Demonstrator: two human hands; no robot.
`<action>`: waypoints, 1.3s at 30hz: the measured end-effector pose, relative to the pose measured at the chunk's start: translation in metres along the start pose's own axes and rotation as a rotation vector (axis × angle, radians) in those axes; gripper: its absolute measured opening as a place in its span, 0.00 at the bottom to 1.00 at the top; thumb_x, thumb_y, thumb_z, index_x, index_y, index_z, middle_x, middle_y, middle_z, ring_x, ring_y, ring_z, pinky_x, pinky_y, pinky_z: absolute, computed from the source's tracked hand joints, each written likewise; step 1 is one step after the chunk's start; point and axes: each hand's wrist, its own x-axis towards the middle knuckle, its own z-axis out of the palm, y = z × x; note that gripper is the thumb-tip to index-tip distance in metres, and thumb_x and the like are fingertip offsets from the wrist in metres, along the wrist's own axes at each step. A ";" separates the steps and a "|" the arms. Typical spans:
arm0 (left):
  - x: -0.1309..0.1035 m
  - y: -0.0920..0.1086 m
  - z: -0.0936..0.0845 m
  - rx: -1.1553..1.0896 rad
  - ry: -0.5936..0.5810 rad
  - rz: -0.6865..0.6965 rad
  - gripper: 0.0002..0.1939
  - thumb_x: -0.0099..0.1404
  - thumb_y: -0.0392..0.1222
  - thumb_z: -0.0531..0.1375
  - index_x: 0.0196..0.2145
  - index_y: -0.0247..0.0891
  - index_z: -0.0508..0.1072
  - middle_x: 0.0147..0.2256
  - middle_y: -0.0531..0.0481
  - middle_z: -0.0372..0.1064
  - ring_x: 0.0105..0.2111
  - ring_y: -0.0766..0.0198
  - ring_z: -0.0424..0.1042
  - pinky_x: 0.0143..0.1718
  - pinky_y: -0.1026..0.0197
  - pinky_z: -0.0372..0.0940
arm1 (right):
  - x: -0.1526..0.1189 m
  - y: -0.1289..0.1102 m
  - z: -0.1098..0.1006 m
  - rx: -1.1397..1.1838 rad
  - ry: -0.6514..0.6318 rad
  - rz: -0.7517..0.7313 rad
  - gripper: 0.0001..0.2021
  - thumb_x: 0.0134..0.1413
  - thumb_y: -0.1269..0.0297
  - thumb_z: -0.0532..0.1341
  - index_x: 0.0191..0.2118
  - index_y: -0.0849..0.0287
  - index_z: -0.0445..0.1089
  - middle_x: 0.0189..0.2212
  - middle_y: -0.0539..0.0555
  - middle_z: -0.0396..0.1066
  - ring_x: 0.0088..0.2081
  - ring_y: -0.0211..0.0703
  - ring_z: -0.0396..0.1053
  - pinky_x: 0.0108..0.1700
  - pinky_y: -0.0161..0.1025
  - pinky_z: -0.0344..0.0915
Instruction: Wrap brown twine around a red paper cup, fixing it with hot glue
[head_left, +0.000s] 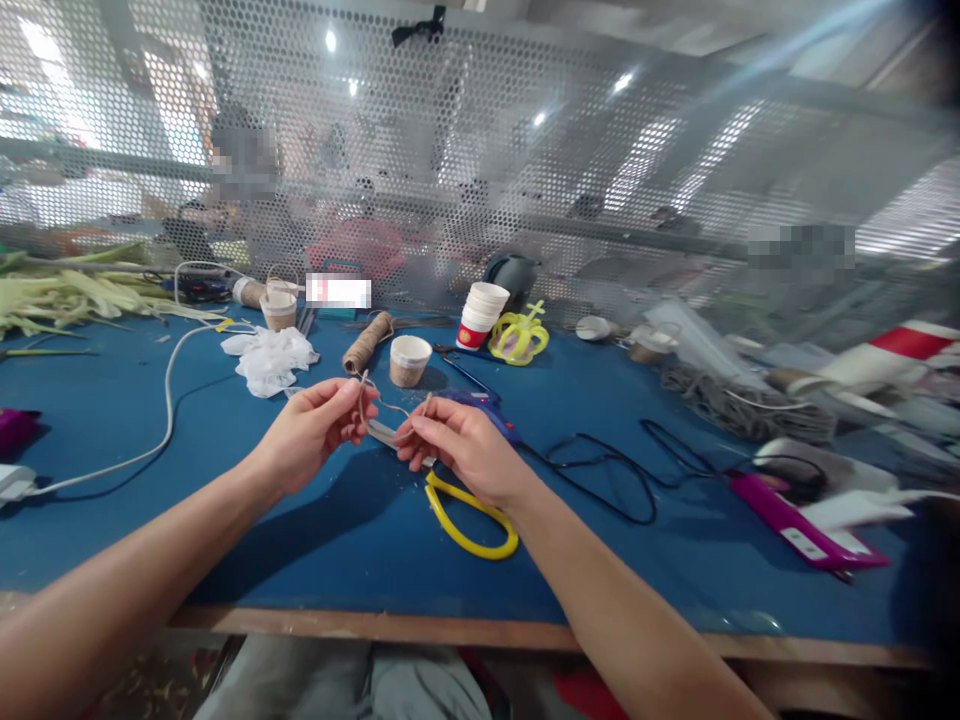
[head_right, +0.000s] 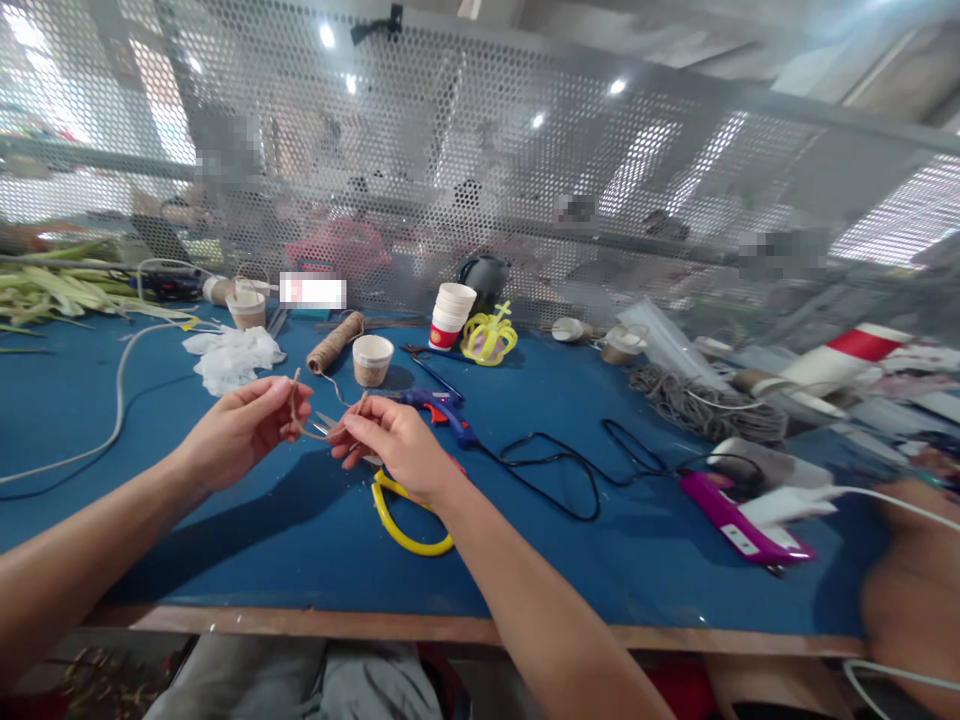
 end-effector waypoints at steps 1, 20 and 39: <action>0.000 0.001 0.000 -0.011 -0.020 -0.014 0.10 0.53 0.44 0.62 0.26 0.32 0.72 0.22 0.52 0.68 0.19 0.73 0.64 0.22 0.70 0.59 | 0.000 0.000 0.000 -0.001 0.003 -0.006 0.08 0.49 0.62 0.60 0.28 0.62 0.66 0.25 0.51 0.71 0.26 0.33 0.69 0.27 0.31 0.66; 0.003 -0.006 0.000 -0.155 0.026 -0.089 0.11 0.63 0.35 0.52 0.25 0.32 0.69 0.22 0.51 0.67 0.20 0.74 0.65 0.24 0.71 0.64 | 0.001 -0.001 -0.008 -0.541 0.353 -0.377 0.11 0.54 0.65 0.55 0.43 0.60 0.62 0.30 0.53 0.68 0.27 0.36 0.68 0.31 0.38 0.68; 0.103 0.048 0.011 1.314 -0.010 0.459 0.07 0.53 0.37 0.56 0.28 0.35 0.75 0.23 0.52 0.70 0.26 0.65 0.67 0.30 0.64 0.60 | 0.082 -0.044 -0.059 -0.944 0.285 -0.274 0.05 0.48 0.72 0.58 0.31 0.63 0.71 0.19 0.49 0.69 0.21 0.34 0.67 0.27 0.32 0.66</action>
